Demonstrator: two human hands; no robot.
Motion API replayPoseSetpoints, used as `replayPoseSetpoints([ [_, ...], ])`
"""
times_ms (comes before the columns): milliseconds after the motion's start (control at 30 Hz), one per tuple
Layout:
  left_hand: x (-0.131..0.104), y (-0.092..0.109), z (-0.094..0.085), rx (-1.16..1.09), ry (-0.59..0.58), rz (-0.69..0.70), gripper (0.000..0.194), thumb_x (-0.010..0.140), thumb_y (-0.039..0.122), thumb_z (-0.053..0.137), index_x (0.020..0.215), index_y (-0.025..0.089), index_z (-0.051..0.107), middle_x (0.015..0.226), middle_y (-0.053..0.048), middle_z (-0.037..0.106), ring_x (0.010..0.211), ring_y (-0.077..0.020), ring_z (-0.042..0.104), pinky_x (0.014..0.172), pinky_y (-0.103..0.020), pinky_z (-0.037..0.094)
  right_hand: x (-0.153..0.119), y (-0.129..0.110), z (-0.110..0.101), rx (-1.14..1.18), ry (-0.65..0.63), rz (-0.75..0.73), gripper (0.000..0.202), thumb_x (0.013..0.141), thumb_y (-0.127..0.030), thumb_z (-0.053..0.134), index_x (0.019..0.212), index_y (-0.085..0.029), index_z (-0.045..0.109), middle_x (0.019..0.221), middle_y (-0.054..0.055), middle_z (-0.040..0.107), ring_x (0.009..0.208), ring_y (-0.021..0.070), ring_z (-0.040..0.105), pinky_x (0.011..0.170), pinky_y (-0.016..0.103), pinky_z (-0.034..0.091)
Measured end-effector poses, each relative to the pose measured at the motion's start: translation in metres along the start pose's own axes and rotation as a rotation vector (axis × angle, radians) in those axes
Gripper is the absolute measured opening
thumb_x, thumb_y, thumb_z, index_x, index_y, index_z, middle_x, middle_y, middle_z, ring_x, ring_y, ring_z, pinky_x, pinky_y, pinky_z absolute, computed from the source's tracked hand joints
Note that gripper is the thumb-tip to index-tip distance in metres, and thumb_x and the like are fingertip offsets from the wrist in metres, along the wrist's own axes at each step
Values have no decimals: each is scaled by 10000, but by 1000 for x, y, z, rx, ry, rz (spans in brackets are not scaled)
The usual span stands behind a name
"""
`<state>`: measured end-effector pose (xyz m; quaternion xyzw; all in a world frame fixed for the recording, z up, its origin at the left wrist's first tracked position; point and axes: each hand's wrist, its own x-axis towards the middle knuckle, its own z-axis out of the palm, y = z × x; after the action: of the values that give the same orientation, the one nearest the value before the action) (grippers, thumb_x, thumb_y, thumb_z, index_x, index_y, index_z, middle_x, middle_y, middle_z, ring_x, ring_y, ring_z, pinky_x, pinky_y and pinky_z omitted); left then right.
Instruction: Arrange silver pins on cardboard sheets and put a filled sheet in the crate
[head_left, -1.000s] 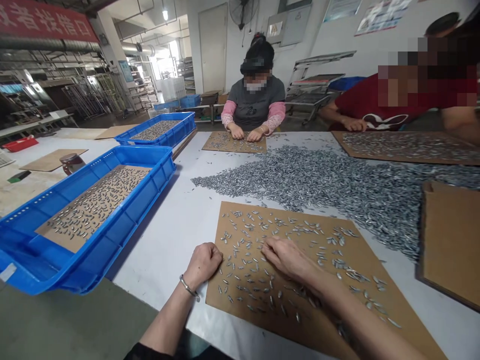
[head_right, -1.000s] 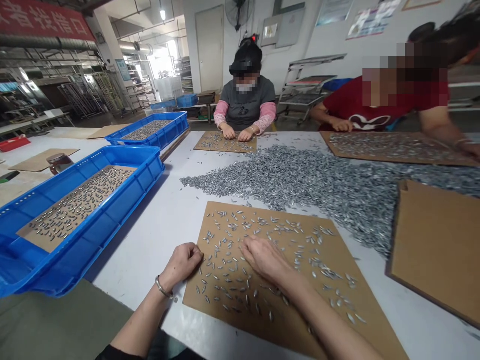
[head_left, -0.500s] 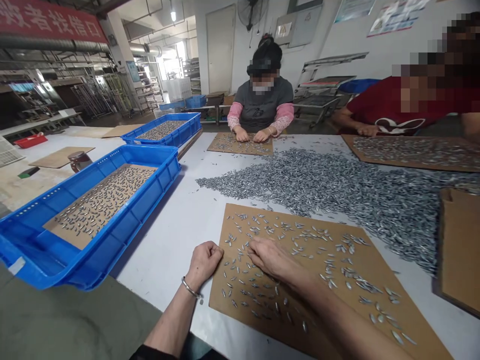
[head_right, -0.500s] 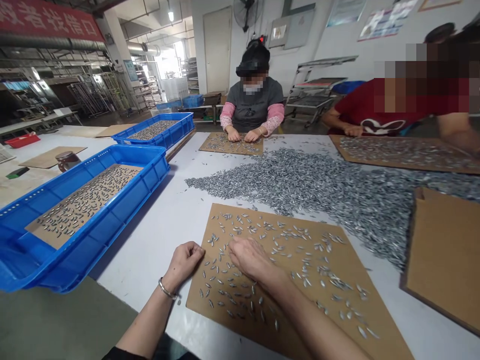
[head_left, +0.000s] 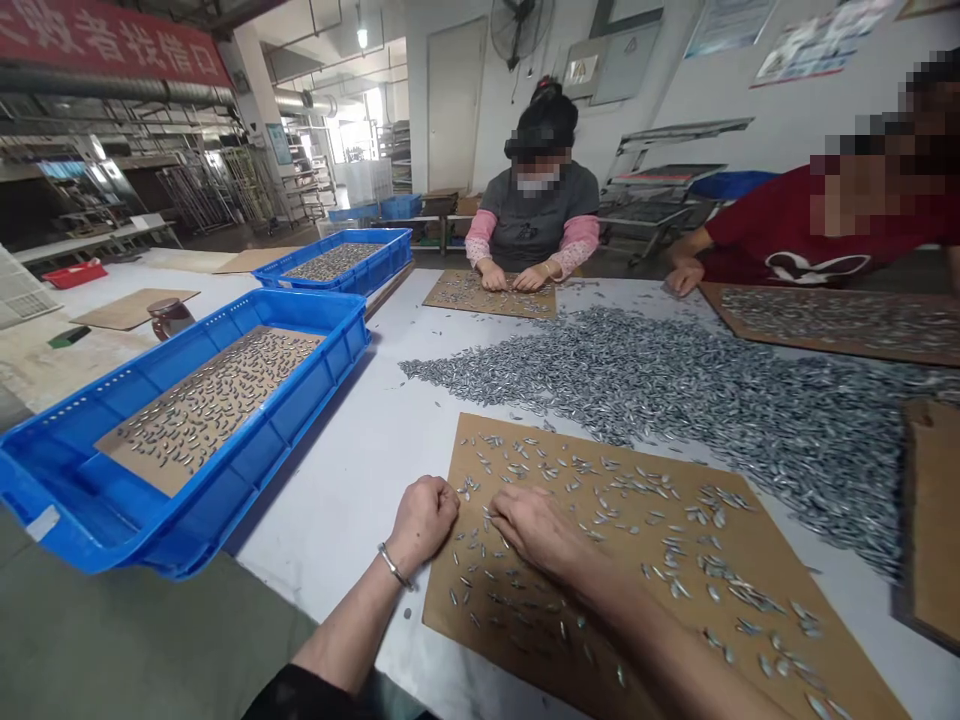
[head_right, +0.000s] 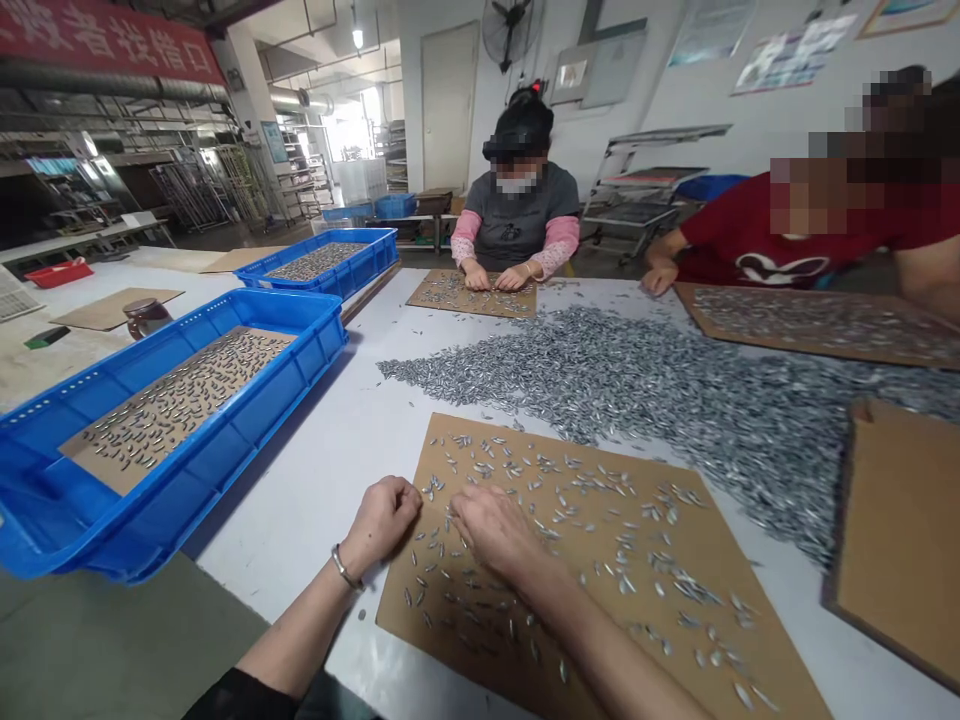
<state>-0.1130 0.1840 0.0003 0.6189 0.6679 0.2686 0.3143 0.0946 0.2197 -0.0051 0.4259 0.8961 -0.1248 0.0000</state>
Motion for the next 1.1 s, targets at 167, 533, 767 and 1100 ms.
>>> replayPoseSetpoints([
  [167,15,-6,10,-56,22,10,140,833,198,559,716,194,635,756,-18,664,746,-182,581,732,-304,418,5,-7,5,-44,4,37,262,1020,-176,450,930,-180,696,983,100,723,887,217,648,793,322,351],
  [533,15,-22,9,-243,11,-36,198,843,337,587,781,170,675,667,28,581,631,-126,495,617,-244,388,-8,-8,-15,160,-121,0,314,1001,-213,432,739,-196,604,819,49,662,712,150,539,649,297,282],
  [767,13,-25,12,-202,30,-11,167,852,285,574,789,176,684,682,24,595,647,-131,515,639,-245,405,-1,-14,-5,135,-172,49,221,921,-145,494,747,-195,620,798,42,670,698,148,532,622,305,237],
  [1100,21,-17,12,-9,21,35,170,834,121,565,862,202,712,877,-26,696,856,-180,638,829,-284,478,5,6,-8,224,-46,179,161,950,-207,546,832,-210,656,886,49,709,801,171,604,672,275,313],
])
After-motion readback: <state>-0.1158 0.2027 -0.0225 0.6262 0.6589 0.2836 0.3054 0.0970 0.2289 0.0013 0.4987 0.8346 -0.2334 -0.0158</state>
